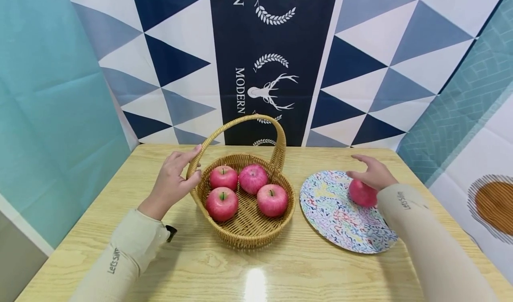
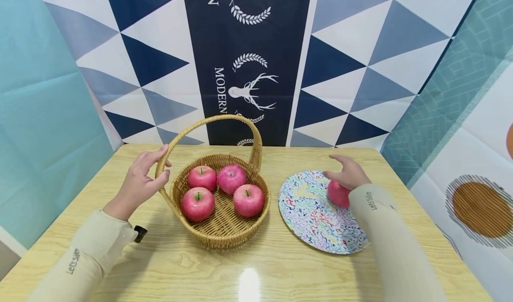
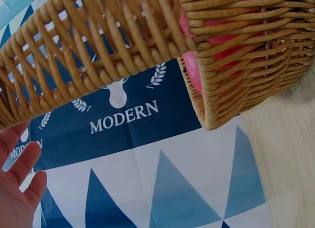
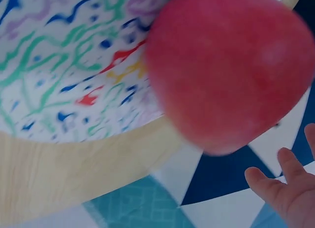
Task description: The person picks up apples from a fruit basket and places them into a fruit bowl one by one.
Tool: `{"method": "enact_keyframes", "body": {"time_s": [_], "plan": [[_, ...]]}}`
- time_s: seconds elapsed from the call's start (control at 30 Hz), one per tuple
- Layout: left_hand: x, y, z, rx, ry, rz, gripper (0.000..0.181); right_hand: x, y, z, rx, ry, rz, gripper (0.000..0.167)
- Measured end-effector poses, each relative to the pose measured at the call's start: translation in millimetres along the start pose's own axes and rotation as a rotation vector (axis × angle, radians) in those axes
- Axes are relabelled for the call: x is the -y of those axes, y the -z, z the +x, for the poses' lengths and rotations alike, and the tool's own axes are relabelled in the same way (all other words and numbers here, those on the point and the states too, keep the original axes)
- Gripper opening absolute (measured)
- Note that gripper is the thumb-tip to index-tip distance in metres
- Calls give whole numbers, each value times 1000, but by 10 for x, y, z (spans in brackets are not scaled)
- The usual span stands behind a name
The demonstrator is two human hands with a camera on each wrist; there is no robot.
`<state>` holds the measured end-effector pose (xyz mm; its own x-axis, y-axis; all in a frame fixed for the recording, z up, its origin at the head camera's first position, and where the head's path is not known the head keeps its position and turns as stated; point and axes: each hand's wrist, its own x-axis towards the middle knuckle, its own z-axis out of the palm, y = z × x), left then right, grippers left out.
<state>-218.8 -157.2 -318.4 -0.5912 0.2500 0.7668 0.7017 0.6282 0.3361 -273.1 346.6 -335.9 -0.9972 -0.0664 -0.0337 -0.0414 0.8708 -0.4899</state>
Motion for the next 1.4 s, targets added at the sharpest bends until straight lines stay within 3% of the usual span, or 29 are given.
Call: {"method": "enact_keyframes", "body": {"time_s": [0.23, 0.9, 1.27, 1.4], "plan": [[4, 2, -13, -20, -24, 13, 52, 144, -64, -6, -47, 79, 32, 72], [13, -39, -24, -37, -22, -27, 53, 680, -435, -182, 9, 333, 209, 73], [0, -36, -20, -52, -27, 3, 53, 861, -638, -118, -119, 500, 174, 72], [-4, -38, -24, -53, -15, 24, 53, 941, -707, -91, -111, 523, 196, 71]]}}
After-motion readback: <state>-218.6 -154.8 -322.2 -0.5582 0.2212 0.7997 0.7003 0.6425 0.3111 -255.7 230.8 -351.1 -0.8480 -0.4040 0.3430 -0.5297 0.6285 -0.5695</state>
